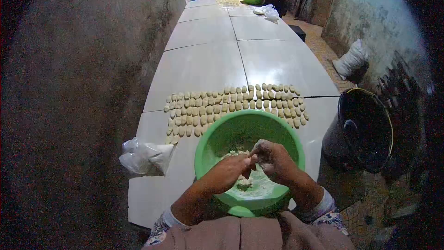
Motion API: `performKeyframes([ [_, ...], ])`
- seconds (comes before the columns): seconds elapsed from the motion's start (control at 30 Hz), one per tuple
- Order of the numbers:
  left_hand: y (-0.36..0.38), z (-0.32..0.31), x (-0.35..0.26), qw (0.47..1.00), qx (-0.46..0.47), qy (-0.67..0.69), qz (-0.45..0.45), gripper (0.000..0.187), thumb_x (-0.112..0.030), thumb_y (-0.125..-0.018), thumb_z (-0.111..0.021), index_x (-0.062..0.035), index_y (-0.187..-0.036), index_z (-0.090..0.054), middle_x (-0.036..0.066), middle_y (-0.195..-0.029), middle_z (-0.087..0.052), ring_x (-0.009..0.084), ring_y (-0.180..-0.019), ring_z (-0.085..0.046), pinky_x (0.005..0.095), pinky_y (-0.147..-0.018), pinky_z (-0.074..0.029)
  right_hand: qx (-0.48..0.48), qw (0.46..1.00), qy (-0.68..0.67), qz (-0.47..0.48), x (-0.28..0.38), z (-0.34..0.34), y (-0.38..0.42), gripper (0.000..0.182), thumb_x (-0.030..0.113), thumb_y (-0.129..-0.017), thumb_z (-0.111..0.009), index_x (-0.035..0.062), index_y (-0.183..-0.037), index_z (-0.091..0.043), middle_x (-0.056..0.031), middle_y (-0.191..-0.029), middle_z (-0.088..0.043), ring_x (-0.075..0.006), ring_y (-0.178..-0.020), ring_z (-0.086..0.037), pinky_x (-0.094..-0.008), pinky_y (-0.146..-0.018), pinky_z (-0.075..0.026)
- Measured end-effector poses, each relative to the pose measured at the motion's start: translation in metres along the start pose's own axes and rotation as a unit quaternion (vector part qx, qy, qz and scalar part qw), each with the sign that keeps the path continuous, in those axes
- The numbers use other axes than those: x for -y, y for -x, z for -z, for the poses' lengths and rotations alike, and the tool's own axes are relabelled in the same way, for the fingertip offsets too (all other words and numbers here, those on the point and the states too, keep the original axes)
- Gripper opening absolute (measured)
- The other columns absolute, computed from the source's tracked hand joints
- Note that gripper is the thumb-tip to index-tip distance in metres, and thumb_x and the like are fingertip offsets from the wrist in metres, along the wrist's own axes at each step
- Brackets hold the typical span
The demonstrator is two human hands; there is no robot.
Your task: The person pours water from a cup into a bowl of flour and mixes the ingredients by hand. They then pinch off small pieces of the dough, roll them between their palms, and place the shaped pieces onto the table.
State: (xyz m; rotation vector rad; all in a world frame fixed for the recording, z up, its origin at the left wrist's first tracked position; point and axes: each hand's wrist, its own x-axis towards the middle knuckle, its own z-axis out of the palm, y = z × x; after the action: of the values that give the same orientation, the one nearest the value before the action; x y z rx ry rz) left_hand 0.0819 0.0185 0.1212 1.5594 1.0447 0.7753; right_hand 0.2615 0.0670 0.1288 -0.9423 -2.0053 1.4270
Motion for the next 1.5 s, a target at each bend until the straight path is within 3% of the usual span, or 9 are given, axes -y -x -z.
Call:
performKeyframes([
  [0.13, 0.001, 0.011, 0.003, 0.997, 0.024, 0.07, 0.01, 0.045, -0.04, -0.096, -0.03, -0.0011, -0.09, -0.051, 0.007, -0.075, -0.054, 0.0162, -0.07, -0.052, 0.0297, -0.067, -0.043, -0.033, 0.996, 0.04, 0.07, 0.002, -0.004, -0.002, 0.011, -0.005, -0.081, -0.058, -0.0014, -0.091, -0.054, -0.008, -0.083, -0.058, -0.0121, -0.079, -0.056, -0.025, -0.068, -0.045],
  [0.37, 0.0, 0.003, 0.012, 0.986, -0.028, 0.162, 0.03, 0.035, -0.034, -0.096, -0.037, -0.0042, -0.085, -0.05, 0.001, -0.069, -0.048, 0.01, -0.063, -0.044, 0.025, -0.06, -0.039, -0.056, 0.993, -0.107, 0.005, 0.01, -0.01, -0.009, 0.014, 0.002, -0.082, -0.06, -0.0012, -0.094, -0.055, -0.0074, -0.09, -0.058, -0.0128, -0.083, -0.058, -0.0247, -0.072, -0.047],
  [0.5, 0.0, 0.001, 0.007, 0.997, -0.061, 0.042, 0.022, 0.037, -0.033, -0.097, -0.034, -0.002, -0.084, -0.049, 0.004, -0.068, -0.049, 0.0133, -0.062, -0.047, 0.0285, -0.06, -0.04, -0.062, 0.989, 0.125, 0.054, 0.022, -0.003, -0.006, 0.014, 0.008, -0.083, -0.061, -0.0033, -0.091, -0.059, -0.007, -0.083, -0.058, -0.0131, -0.076, -0.057, -0.0259, -0.069, -0.046],
  [0.7, 0.001, -0.002, 0.0, 0.99, -0.119, 0.076, 0.028, 0.035, -0.028, -0.097, -0.031, -0.001, -0.086, -0.051, 0.006, -0.067, -0.05, 0.0146, -0.063, -0.048, 0.0294, -0.06, -0.04, -0.026, 0.997, -0.044, 0.052, 0.01, -0.003, -0.009, 0.021, 0.006, -0.085, -0.058, -0.0041, -0.104, -0.06, -0.0052, -0.08, -0.054, -0.0109, -0.07, -0.053, -0.0261, -0.064, -0.046],
  [0.83, 0.004, -0.001, -0.001, 0.994, -0.101, 0.016, 0.028, 0.047, -0.038, -0.097, -0.023, -0.0005, -0.102, -0.052, 0.008, -0.076, -0.058, 0.015, -0.065, -0.054, 0.0295, -0.064, -0.046, -0.05, 0.993, 0.018, 0.101, 0.008, -0.005, -0.011, 0.021, -0.004, -0.079, -0.056, 0.0001, -0.099, -0.062, -0.0101, -0.079, -0.056, -0.018, -0.067, -0.056, -0.0268, -0.062, -0.046],
  [0.93, 0.006, -0.008, 0.007, 0.984, -0.122, 0.13, 0.009, 0.037, -0.029, -0.098, -0.029, -0.0015, -0.094, -0.054, 0.005, -0.073, -0.053, 0.0127, -0.066, -0.05, 0.0281, -0.061, -0.042, -0.082, 0.983, 0.11, 0.121, 0.015, -0.005, -0.009, 0.03, -0.011, -0.064, -0.059, 0.0023, -0.091, -0.059, -0.01, -0.083, -0.055, -0.0213, -0.073, -0.058, -0.0284, -0.064, -0.047],
  [1.1, 0.001, -0.005, 0.011, 0.994, -0.067, 0.08, 0.023, 0.039, -0.036, -0.096, -0.035, -0.001, -0.094, -0.052, 0.005, -0.075, -0.054, 0.0118, -0.065, -0.05, 0.0273, -0.062, -0.044, -0.07, 0.983, 0.085, 0.147, 0.015, -0.01, -0.005, 0.028, -0.005, -0.067, -0.063, 0.004, -0.093, -0.055, -0.0102, -0.086, -0.052, -0.0224, -0.072, -0.056, -0.0307, -0.064, -0.046],
  [1.4, 0.003, -0.006, 0.014, 0.968, -0.132, 0.213, 0.011, 0.02, -0.012, -0.093, -0.038, -0.0009, -0.086, -0.053, 0.003, -0.069, -0.052, 0.0106, -0.059, -0.049, 0.0257, -0.056, -0.042, -0.004, 0.988, 0.078, 0.134, 0.021, -0.006, -0.004, 0.037, 0.007, -0.072, -0.065, 0.0048, -0.106, -0.051, -0.0144, -0.094, -0.051, -0.0285, -0.084, -0.055, -0.0364, -0.069, -0.046],
  [1.5, 0.005, 0.002, -0.002, 0.986, -0.083, 0.125, 0.071, 0.022, -0.015, -0.094, -0.038, -0.0013, -0.086, -0.054, 0.004, -0.07, -0.052, 0.011, -0.061, -0.05, 0.0264, -0.056, -0.043, -0.027, 0.986, 0.076, 0.148, 0.028, -0.008, -0.005, 0.029, 0.004, -0.075, -0.062, 0.0032, -0.103, -0.055, -0.0141, -0.09, -0.053, -0.0299, -0.083, -0.056, -0.0365, -0.071, -0.046],
])
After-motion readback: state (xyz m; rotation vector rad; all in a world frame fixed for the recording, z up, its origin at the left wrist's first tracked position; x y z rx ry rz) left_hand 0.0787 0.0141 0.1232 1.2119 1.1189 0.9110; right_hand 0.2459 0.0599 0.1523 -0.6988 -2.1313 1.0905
